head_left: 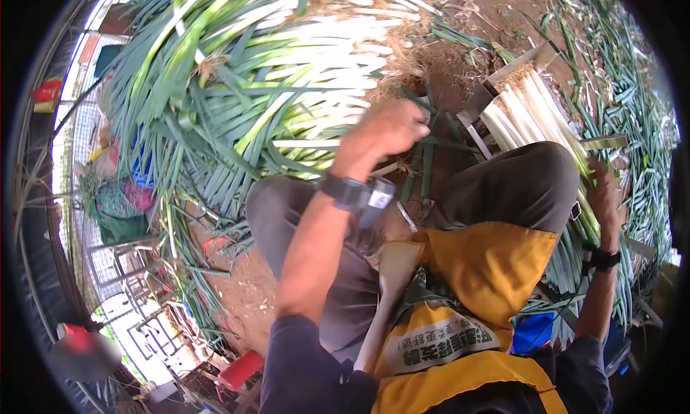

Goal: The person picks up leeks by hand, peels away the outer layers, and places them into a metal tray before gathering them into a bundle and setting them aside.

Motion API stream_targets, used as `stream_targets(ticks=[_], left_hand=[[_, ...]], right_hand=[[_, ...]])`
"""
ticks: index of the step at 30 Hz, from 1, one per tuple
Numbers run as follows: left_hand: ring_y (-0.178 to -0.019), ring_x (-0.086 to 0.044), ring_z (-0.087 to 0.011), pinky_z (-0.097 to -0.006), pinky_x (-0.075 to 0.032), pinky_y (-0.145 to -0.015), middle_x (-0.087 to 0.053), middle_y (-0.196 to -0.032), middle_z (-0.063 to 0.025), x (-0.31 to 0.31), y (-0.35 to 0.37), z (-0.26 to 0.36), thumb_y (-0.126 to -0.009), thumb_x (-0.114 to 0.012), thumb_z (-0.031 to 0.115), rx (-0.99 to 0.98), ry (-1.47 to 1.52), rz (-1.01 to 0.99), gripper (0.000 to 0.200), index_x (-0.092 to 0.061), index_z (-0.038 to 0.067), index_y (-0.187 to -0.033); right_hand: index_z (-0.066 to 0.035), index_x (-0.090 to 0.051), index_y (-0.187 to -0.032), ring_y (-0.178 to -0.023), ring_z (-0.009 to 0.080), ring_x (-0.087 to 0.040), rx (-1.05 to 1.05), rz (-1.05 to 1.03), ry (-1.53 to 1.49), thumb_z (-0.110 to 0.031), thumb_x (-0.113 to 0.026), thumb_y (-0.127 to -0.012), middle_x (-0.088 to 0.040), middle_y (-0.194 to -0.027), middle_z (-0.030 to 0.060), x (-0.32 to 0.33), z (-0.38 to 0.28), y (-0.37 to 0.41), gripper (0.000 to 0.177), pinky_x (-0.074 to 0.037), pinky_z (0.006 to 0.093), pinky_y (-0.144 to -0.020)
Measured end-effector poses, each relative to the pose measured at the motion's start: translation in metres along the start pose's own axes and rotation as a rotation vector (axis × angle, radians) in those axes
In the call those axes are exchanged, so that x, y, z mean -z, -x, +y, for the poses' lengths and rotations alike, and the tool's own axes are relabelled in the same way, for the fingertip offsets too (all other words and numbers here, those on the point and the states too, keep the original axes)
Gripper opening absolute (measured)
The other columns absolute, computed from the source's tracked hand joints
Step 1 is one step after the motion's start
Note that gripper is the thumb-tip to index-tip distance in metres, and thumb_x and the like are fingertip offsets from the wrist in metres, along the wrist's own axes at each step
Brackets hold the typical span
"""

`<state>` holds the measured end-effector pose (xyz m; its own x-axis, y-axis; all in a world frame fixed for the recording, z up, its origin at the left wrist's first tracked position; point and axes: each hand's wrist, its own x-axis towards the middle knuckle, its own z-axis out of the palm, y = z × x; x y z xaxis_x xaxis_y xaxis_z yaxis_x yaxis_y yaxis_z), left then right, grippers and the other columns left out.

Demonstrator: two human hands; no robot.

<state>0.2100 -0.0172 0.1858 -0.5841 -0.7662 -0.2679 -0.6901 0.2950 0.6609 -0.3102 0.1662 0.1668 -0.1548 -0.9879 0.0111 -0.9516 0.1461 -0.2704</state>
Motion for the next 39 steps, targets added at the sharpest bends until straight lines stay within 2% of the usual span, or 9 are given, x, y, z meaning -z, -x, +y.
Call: stream_targets(ticks=[6,8,14,15,19,29,34,36,39], left_hand=[[-0.101,-0.069,-0.0360,-0.0401,-0.052,-0.094,-0.072,-0.109,-0.0215,0.068,0.060,-0.023,-0.095,-0.067,0.031,0.037,-0.121,0.438,0.039,-0.069,0.002,-0.122],[-0.099,-0.069,-0.0374,-0.0427,-0.053,-0.089,-0.072,-0.106,-0.0207,0.070,0.070,-0.012,-0.095,-0.066,0.030,0.122,-0.091,0.360,0.035,-0.070,0.002,-0.115],[-0.085,-0.069,-0.0373,-0.0510,-0.051,-0.073,-0.068,-0.082,-0.0185,0.033,0.088,0.015,-0.087,-0.063,0.018,-0.090,-0.242,0.295,0.017,-0.066,0.002,-0.083],[-0.083,-0.067,-0.0371,-0.0497,-0.050,-0.071,-0.066,-0.081,-0.0190,0.020,0.089,0.019,-0.085,-0.062,0.015,-0.103,-0.245,0.353,0.014,-0.065,0.001,-0.084],[-0.095,-0.066,-0.0361,-0.0552,-0.046,-0.090,-0.067,-0.100,-0.0216,-0.008,0.106,0.037,-0.088,-0.051,0.015,-0.166,-0.390,0.539,0.025,-0.070,0.001,-0.097],[-0.084,-0.062,-0.0292,-0.0450,-0.049,-0.089,-0.063,-0.083,-0.0138,0.064,0.143,0.025,-0.084,-0.053,0.019,-0.052,-1.131,0.695,0.025,-0.069,0.001,-0.091],[-0.088,-0.061,-0.0319,-0.0475,-0.048,-0.091,-0.063,-0.089,-0.0166,0.062,0.128,0.029,-0.085,-0.052,0.019,-0.028,-1.051,0.617,0.029,-0.068,-0.002,-0.097],[-0.089,-0.061,-0.0323,-0.0475,-0.048,-0.091,-0.063,-0.090,-0.0173,0.058,0.120,0.030,-0.086,-0.052,0.019,-0.038,-1.013,0.619,0.030,-0.068,-0.003,-0.099],[-0.090,-0.061,-0.0329,-0.0476,-0.048,-0.090,-0.063,-0.092,-0.0183,0.056,0.118,0.027,-0.086,-0.052,0.019,-0.070,-0.975,0.622,0.031,-0.067,-0.003,-0.100]], right_hand=[[-0.001,-0.065,-0.121,-0.094,0.0203,-0.067,0.347,-0.094,-0.253,-0.006,-0.065,-0.094,-0.069,-0.101,0.0125,0.101,-0.226,-0.075,0.028,-0.054,0.0341,-0.086],[0.000,-0.066,-0.117,-0.096,0.0203,-0.068,0.425,-0.398,-0.247,-0.007,-0.065,-0.094,-0.070,-0.104,0.0115,0.094,-0.290,-0.097,0.024,-0.054,0.0355,-0.088],[-0.004,-0.064,-0.123,-0.106,0.0290,-0.066,0.909,-1.025,0.054,-0.025,-0.061,-0.098,-0.068,-0.116,0.0152,-0.078,-0.391,-0.155,0.033,-0.050,0.0402,-0.096],[-0.004,-0.062,-0.126,-0.111,0.0318,-0.064,0.941,-1.042,-0.312,-0.023,-0.061,-0.097,-0.067,-0.120,0.0184,-0.111,-0.384,-0.156,0.035,-0.048,0.0411,-0.099],[0.000,-0.051,-0.139,-0.127,0.0424,-0.054,0.789,-0.732,-0.093,-0.026,-0.064,-0.090,-0.058,-0.135,0.0262,-0.268,-0.407,-0.155,0.056,-0.041,0.0483,-0.109],[0.004,-0.045,-0.136,-0.117,0.0390,-0.056,0.732,-0.136,0.121,-0.006,-0.064,-0.078,-0.055,-0.124,0.0219,-0.373,-0.489,-0.154,0.062,-0.047,0.0496,-0.098],[-0.001,-0.049,-0.137,-0.124,0.0404,-0.054,0.634,-0.260,0.212,-0.021,-0.065,-0.080,-0.055,-0.129,0.0256,-0.370,-0.490,-0.109,0.063,-0.046,0.0516,-0.100],[-0.001,-0.048,-0.138,-0.125,0.0388,-0.054,0.493,-0.717,0.109,-0.025,-0.067,-0.083,-0.055,-0.132,0.0238,-0.358,-0.495,-0.112,0.063,-0.046,0.0503,-0.102],[-0.001,-0.048,-0.138,-0.124,0.0381,-0.054,0.549,-0.568,0.077,-0.026,-0.067,-0.084,-0.056,-0.131,0.0231,-0.361,-0.485,-0.116,0.063,-0.045,0.0497,-0.103]])
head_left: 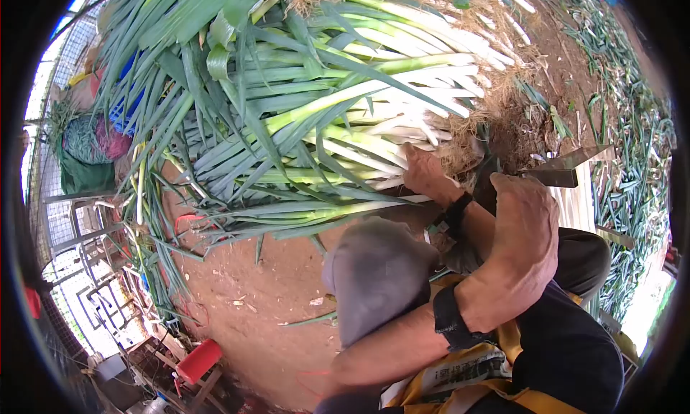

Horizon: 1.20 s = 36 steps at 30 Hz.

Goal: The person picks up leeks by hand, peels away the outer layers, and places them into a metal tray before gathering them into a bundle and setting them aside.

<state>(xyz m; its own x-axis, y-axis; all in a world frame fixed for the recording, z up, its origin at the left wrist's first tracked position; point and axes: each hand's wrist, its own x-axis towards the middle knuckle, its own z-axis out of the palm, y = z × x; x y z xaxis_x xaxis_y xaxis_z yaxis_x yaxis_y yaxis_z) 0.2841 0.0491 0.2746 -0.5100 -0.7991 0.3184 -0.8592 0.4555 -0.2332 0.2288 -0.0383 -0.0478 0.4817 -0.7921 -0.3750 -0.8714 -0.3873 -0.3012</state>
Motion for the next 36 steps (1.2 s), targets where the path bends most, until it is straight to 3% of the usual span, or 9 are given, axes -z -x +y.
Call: stream_targets(ticks=[9,12,17,18,21,23,27,31,36], left_hand=[[-0.094,-0.062,-0.0346,-0.0479,-0.048,-0.090,-0.064,-0.097,-0.0214,-0.001,0.007,0.006,-0.087,-0.052,0.018,0.003,0.173,-0.033,0.034,-0.066,-0.006,-0.105],[-0.095,-0.062,-0.0351,-0.0480,-0.048,-0.089,-0.064,-0.099,-0.0224,-0.002,0.005,0.011,-0.087,-0.052,0.018,-0.002,0.210,-0.039,0.035,-0.066,-0.006,-0.107],[-0.097,-0.062,-0.0361,-0.0482,-0.048,-0.089,-0.065,-0.102,-0.0241,-0.006,0.000,0.013,-0.087,-0.051,0.017,-0.002,0.272,-0.054,0.037,-0.065,-0.008,-0.110],[-0.098,-0.062,-0.0362,-0.0482,-0.048,-0.089,-0.065,-0.103,-0.0244,-0.007,0.000,0.014,-0.088,-0.051,0.017,0.005,0.276,-0.050,0.037,-0.065,-0.008,-0.111],[-0.100,-0.062,-0.0366,-0.0490,-0.048,-0.090,-0.065,-0.105,-0.0252,-0.007,0.003,0.015,-0.088,-0.051,0.017,0.022,0.236,0.029,0.039,-0.065,-0.009,-0.113],[-0.103,-0.062,-0.0374,-0.0511,-0.048,-0.095,-0.065,-0.109,-0.0265,-0.015,0.009,0.021,-0.089,-0.049,0.018,0.024,0.224,0.063,0.042,-0.064,-0.010,-0.117],[-0.101,-0.062,-0.0369,-0.0526,-0.044,-0.097,-0.064,-0.112,-0.0255,-0.021,0.002,0.024,-0.091,-0.048,0.018,0.071,0.255,-0.025,0.042,-0.062,-0.009,-0.119],[-0.095,-0.059,-0.0317,-0.0488,-0.049,-0.091,-0.062,-0.098,-0.0171,-0.018,-0.004,0.025,-0.083,-0.054,0.023,0.134,0.211,0.125,0.035,-0.066,-0.003,-0.103],[-0.100,-0.062,-0.0339,-0.0444,-0.050,-0.091,-0.064,-0.101,-0.0204,-0.037,-0.047,0.004,-0.092,-0.066,0.023,0.383,0.675,0.273,0.033,-0.064,-0.006,-0.108]], right_hand=[[0.000,-0.052,-0.132,-0.119,0.0357,-0.056,0.125,0.651,0.133,-0.021,-0.066,-0.088,-0.058,-0.125,0.0198,0.099,0.027,-0.014,0.051,-0.047,0.0467,-0.101],[-0.005,-0.055,-0.120,-0.107,0.0306,-0.055,0.186,0.610,-0.136,-0.016,-0.060,-0.090,-0.059,-0.114,0.0136,0.071,0.080,-0.068,0.032,-0.049,0.0431,-0.092],[-0.007,-0.064,-0.110,-0.101,0.0287,-0.056,0.347,0.414,0.299,-0.012,-0.062,-0.083,-0.058,-0.113,0.0114,0.079,0.077,-0.075,0.028,-0.053,0.0377,-0.085],[-0.005,-0.066,-0.113,-0.103,0.0303,-0.060,0.290,0.558,0.267,-0.011,-0.061,-0.084,-0.060,-0.108,0.0118,0.086,0.064,-0.060,0.030,-0.055,0.0391,-0.089],[-0.003,-0.065,-0.117,-0.103,0.0331,-0.063,0.252,0.473,0.200,-0.009,-0.061,-0.084,-0.061,-0.104,0.0153,0.103,0.042,-0.025,0.034,-0.054,0.0398,-0.094],[-0.001,-0.065,-0.114,-0.100,0.0324,-0.064,0.176,0.276,0.114,-0.007,-0.062,-0.083,-0.064,-0.107,0.0158,0.122,0.005,0.026,0.032,-0.055,0.0405,-0.094],[-0.001,-0.064,-0.116,-0.098,0.0315,-0.065,0.357,0.068,0.001,-0.008,-0.063,-0.083,-0.065,-0.106,0.0157,0.082,-0.032,0.130,0.034,-0.054,0.0398,-0.089],[-0.001,-0.063,-0.118,-0.095,0.0306,-0.066,0.367,0.109,0.041,-0.008,-0.064,-0.083,-0.066,-0.104,0.0156,0.093,-0.013,0.150,0.036,-0.054,0.0390,-0.085],[-0.001,-0.062,-0.121,-0.091,0.0294,-0.067,0.322,0.247,0.191,-0.009,-0.065,-0.084,-0.067,-0.103,0.0156,0.159,0.023,0.149,0.038,-0.053,0.0381,-0.080]])
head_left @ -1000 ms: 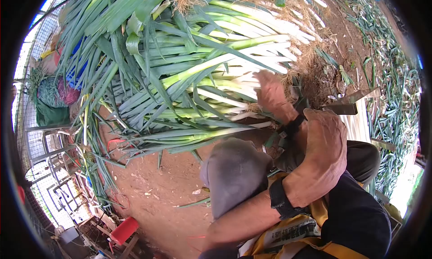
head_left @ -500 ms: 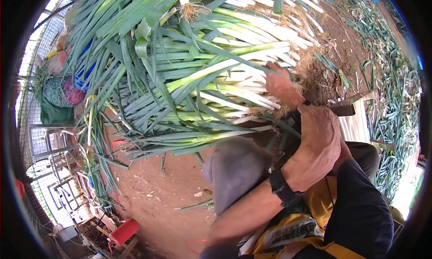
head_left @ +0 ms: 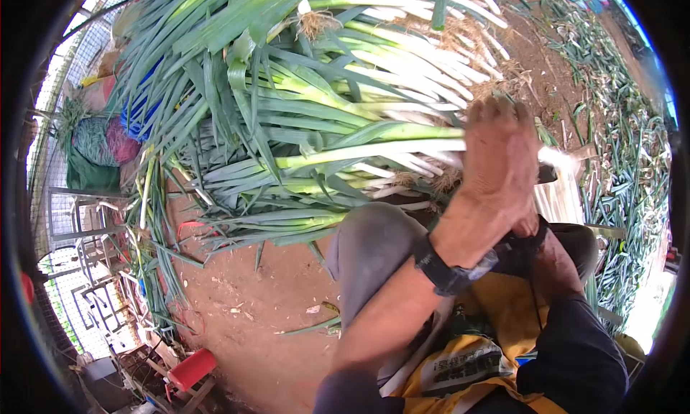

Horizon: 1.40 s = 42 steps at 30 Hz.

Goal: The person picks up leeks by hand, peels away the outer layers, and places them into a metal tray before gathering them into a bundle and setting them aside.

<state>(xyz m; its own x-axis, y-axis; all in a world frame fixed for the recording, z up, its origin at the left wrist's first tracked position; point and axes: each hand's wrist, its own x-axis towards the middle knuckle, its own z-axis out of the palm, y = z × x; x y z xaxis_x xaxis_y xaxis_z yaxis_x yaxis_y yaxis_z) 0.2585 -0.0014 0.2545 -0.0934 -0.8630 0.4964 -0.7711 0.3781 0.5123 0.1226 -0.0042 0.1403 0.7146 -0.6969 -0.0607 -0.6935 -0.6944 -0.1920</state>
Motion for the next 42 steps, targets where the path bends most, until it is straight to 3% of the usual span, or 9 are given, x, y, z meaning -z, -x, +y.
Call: stream_targets(ticks=[6,11,16,21,25,29,31,34,42], left_hand=[[-0.075,-0.066,-0.0391,-0.0482,-0.052,-0.067,-0.066,-0.075,-0.0175,0.006,-0.008,-0.016,-0.084,-0.078,0.044,0.081,0.264,-0.032,0.051,-0.064,-0.003,-0.097],[-0.085,-0.069,-0.0392,-0.0475,-0.054,-0.077,-0.070,-0.086,-0.0256,0.025,-0.013,-0.013,-0.090,-0.071,0.048,0.256,0.276,-0.154,0.054,-0.069,-0.005,-0.104],[-0.093,-0.067,-0.0388,-0.0458,-0.053,-0.084,-0.069,-0.101,-0.0268,0.001,-0.022,-0.018,-0.086,-0.077,0.042,0.019,0.331,0.263,0.057,-0.065,-0.007,-0.112],[-0.102,-0.067,-0.0403,-0.0453,-0.053,-0.086,-0.069,-0.106,-0.0244,0.020,-0.028,0.014,-0.084,-0.078,0.034,-0.214,-0.072,0.228,0.054,-0.064,-0.003,-0.121],[-0.088,-0.068,-0.0376,-0.0475,-0.052,-0.075,-0.070,-0.091,-0.0191,0.001,-0.019,0.032,-0.086,-0.075,0.038,-0.039,0.028,-0.194,0.043,-0.066,0.001,-0.106],[-0.079,-0.069,-0.0368,-0.0476,-0.052,-0.070,-0.070,-0.079,-0.0167,-0.013,0.000,0.057,-0.090,-0.070,0.044,-0.116,-0.093,-0.369,0.040,-0.066,0.005,-0.095],[-0.080,-0.069,-0.0372,-0.0481,-0.052,-0.071,-0.069,-0.078,-0.0168,-0.025,0.012,0.068,-0.090,-0.070,0.045,-0.180,-0.133,-0.435,0.041,-0.066,0.005,-0.095],[-0.081,-0.069,-0.0394,-0.0494,-0.052,-0.071,-0.070,-0.080,-0.0173,-0.040,0.022,0.068,-0.090,-0.070,0.047,-0.137,-0.032,-0.438,0.043,-0.068,0.004,-0.095],[-0.068,-0.068,-0.0178,-0.0346,-0.054,-0.066,-0.074,-0.082,-0.0108,-0.017,-0.007,0.041,-0.092,-0.073,0.028,0.232,0.500,-0.586,0.030,-0.071,0.000,-0.101]], right_hand=[[-0.001,-0.060,-0.124,-0.087,0.0280,-0.068,0.000,0.051,0.217,-0.010,-0.066,-0.084,-0.069,-0.101,0.0155,0.089,0.018,0.037,0.041,-0.053,0.0369,-0.073],[-0.008,-0.068,-0.123,-0.086,0.0280,-0.070,-0.171,0.134,0.500,-0.005,-0.065,-0.082,-0.072,-0.097,0.0120,0.196,0.047,0.084,0.041,-0.055,0.0377,-0.069],[-0.008,-0.074,-0.112,-0.095,0.0262,-0.065,-0.245,0.462,0.822,0.001,-0.062,-0.082,-0.069,-0.105,0.0079,0.296,0.034,0.133,0.033,-0.055,0.0390,-0.081],[-0.007,-0.070,-0.113,-0.095,0.0282,-0.064,-0.176,0.633,0.887,0.008,-0.065,-0.079,-0.068,-0.101,0.0068,0.342,0.010,0.172,0.038,-0.052,0.0404,-0.082],[-0.008,-0.059,-0.134,-0.113,0.0388,-0.061,-0.340,0.629,0.660,0.012,-0.071,-0.071,-0.065,-0.127,0.0159,0.338,0.017,0.187,0.067,-0.049,0.0453,-0.101],[-0.003,-0.053,-0.139,-0.127,0.0280,-0.057,-0.211,0.218,-0.484,0.002,-0.073,-0.081,-0.061,-0.136,0.0106,0.292,0.004,0.178,0.062,-0.041,0.0429,-0.113],[0.000,-0.058,-0.126,-0.111,0.0224,-0.064,-0.195,0.473,-1.243,-0.007,-0.066,-0.094,-0.065,-0.119,0.0115,0.225,-0.003,0.151,0.034,-0.049,0.0388,-0.100],[-0.001,-0.060,-0.108,-0.065,0.0138,-0.060,-0.454,0.891,-1.302,-0.009,-0.061,-0.093,-0.063,-0.078,0.0039,0.175,0.004,0.125,0.017,-0.048,0.0284,-0.062],[0.003,-0.053,-0.126,-0.055,0.0025,-0.038,-0.187,1.065,-1.704,-0.028,-0.053,-0.107,-0.043,-0.071,-0.0042,0.295,0.041,0.153,0.037,-0.033,0.0175,-0.045]])
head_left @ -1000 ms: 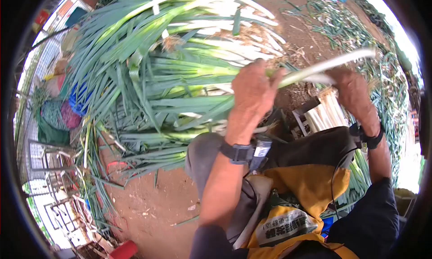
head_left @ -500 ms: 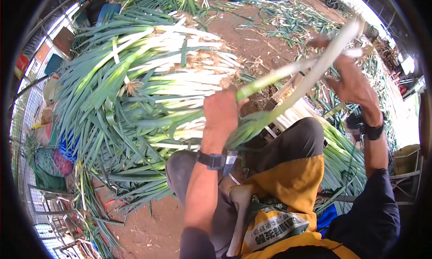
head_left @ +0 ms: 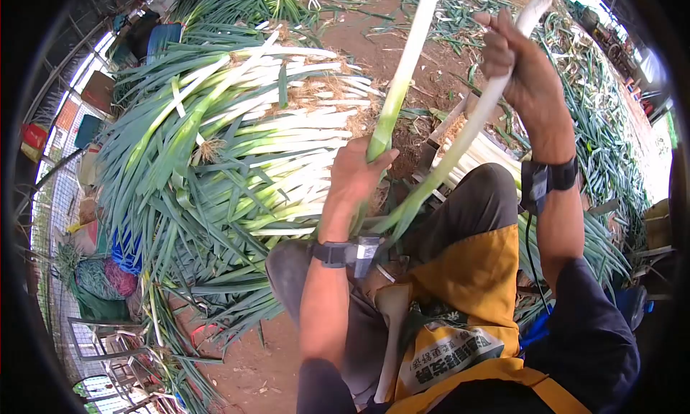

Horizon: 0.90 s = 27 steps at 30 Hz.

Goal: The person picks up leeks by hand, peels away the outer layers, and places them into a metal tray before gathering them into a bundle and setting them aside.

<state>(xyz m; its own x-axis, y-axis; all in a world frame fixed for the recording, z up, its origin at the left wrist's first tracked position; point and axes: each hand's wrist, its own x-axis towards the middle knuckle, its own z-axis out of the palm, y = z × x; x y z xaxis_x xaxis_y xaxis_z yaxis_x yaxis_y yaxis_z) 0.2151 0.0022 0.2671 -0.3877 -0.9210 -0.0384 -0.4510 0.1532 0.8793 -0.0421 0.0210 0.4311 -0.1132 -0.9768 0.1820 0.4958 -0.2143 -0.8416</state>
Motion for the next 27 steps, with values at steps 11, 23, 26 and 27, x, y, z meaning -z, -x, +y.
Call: stream_targets(ticks=[11,23,26,27], left_hand=[[-0.095,-0.064,-0.0117,-0.0273,-0.050,-0.088,-0.074,-0.105,-0.0074,0.007,0.009,-0.005,-0.085,-0.082,0.016,0.010,0.296,-0.315,0.037,-0.069,-0.004,-0.113],[-0.079,-0.071,-0.0231,-0.0343,-0.054,-0.077,-0.076,-0.089,-0.0124,-0.009,0.010,0.016,-0.074,-0.086,0.012,-0.012,0.142,0.020,0.033,-0.075,0.002,-0.104],[-0.082,-0.072,-0.0266,-0.0358,-0.054,-0.079,-0.076,-0.091,-0.0142,-0.006,0.009,0.006,-0.074,-0.085,0.011,-0.038,0.160,0.051,0.033,-0.074,0.003,-0.105],[-0.083,-0.072,-0.0277,-0.0364,-0.053,-0.079,-0.076,-0.091,-0.0149,-0.005,0.010,0.004,-0.074,-0.085,0.011,-0.058,0.165,0.063,0.034,-0.074,0.003,-0.106]], right_hand=[[-0.003,-0.059,-0.104,-0.053,0.0055,-0.048,-0.001,-0.177,-0.211,-0.020,-0.054,-0.107,-0.053,-0.073,-0.0009,-0.027,0.003,-0.056,0.018,-0.043,0.0186,-0.043],[0.000,-0.056,-0.115,-0.074,0.0122,-0.054,0.125,0.028,0.158,-0.017,-0.062,-0.102,-0.056,-0.084,0.0032,-0.047,0.034,-0.071,0.022,-0.050,0.0259,-0.066],[0.003,-0.045,-0.137,-0.094,0.0163,-0.058,0.328,0.061,0.349,-0.014,-0.066,-0.097,-0.058,-0.100,0.0091,-0.031,0.061,-0.053,0.048,-0.051,0.0320,-0.083],[0.002,-0.042,-0.140,-0.105,0.0205,-0.058,0.366,0.166,0.402,-0.012,-0.070,-0.093,-0.058,-0.112,0.0131,-0.032,0.075,-0.030,0.056,-0.050,0.0353,-0.090]])
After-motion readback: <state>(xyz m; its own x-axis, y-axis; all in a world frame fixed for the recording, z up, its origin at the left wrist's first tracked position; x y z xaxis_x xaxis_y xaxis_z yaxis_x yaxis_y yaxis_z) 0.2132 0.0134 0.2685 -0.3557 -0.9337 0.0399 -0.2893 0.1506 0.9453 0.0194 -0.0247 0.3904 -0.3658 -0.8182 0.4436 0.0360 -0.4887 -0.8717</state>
